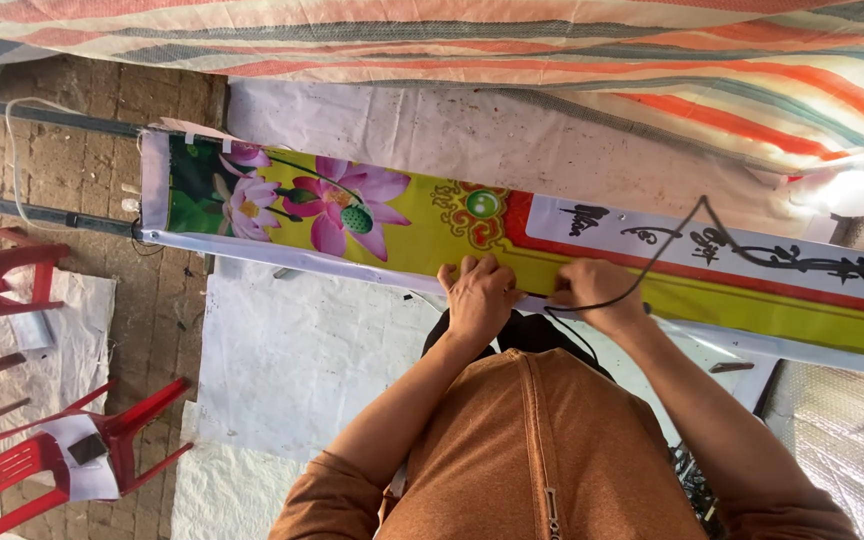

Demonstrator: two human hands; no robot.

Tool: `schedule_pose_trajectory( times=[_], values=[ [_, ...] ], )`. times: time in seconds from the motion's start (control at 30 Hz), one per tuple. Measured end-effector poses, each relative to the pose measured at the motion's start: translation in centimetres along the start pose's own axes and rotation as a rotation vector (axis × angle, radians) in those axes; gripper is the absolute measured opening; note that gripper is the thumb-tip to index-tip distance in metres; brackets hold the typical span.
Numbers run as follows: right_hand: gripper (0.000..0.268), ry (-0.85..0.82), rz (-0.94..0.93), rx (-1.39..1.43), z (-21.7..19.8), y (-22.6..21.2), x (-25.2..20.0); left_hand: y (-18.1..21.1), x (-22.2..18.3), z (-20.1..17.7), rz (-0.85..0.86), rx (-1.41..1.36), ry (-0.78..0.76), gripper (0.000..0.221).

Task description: Assembling a decorative sign by heat-sealing a printed banner to a metal frame and installing internal components.

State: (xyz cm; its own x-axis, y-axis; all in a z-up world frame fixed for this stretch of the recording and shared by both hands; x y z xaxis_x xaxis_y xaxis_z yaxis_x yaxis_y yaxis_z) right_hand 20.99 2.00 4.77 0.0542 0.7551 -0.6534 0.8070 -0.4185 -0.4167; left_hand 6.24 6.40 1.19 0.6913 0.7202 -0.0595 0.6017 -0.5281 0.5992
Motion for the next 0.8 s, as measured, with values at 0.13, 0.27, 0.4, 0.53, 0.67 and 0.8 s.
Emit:
schedule_pose_trajectory(
  times=[0.13, 0.27, 0.4, 0.53, 0.67, 0.8],
  values=[
    [0.035, 0.011, 0.055, -0.069, 1.1, 4.0, 0.0, -0.5, -0.2, 0.6, -0.043, -0.03, -0.008, 0.026],
    [0.049, 0.013, 0.06, -0.043, 0.5, 2.5, -0.8, -0.7, -0.4, 0.7, -0.04, -0.026, 0.011, 0.026],
    [0.056, 0.017, 0.18, -0.047, 0.5, 3.6, -0.4, -0.3, -0.4, 0.4, -0.035, -0.008, 0.015, 0.026],
    [0.046, -0.063, 0.217, -0.051, 0.3, 3.6, 0.3, 0.1, -0.6, 0.9, -0.001, 0.031, 0.052, 0.031],
    [0.045, -0.098, 0.198, -0.073, 0.2, 4.2, 0.3, 1.6, -0.5, -0.1, 0.033, 0.058, 0.084, 0.044],
    [0.042, -0.106, 0.203, -0.125, 0.0, 5.1, -0.3, 1.1, -0.5, 0.6, 0.006, 0.074, 0.086, 0.047]
  ],
)
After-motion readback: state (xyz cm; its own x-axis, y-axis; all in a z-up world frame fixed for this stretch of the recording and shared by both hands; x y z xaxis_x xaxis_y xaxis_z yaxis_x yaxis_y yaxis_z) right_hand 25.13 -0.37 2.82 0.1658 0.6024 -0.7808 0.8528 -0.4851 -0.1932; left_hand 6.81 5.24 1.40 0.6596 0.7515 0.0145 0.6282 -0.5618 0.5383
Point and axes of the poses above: each hand's wrist, its own x-axis towards the middle knuckle, its own z-axis out of the palm, y = z × x, the point moved 9 cm from there along x, towards the middle knuckle, and after that the axes turned 3 degrees about z, right-handed, at the moved point
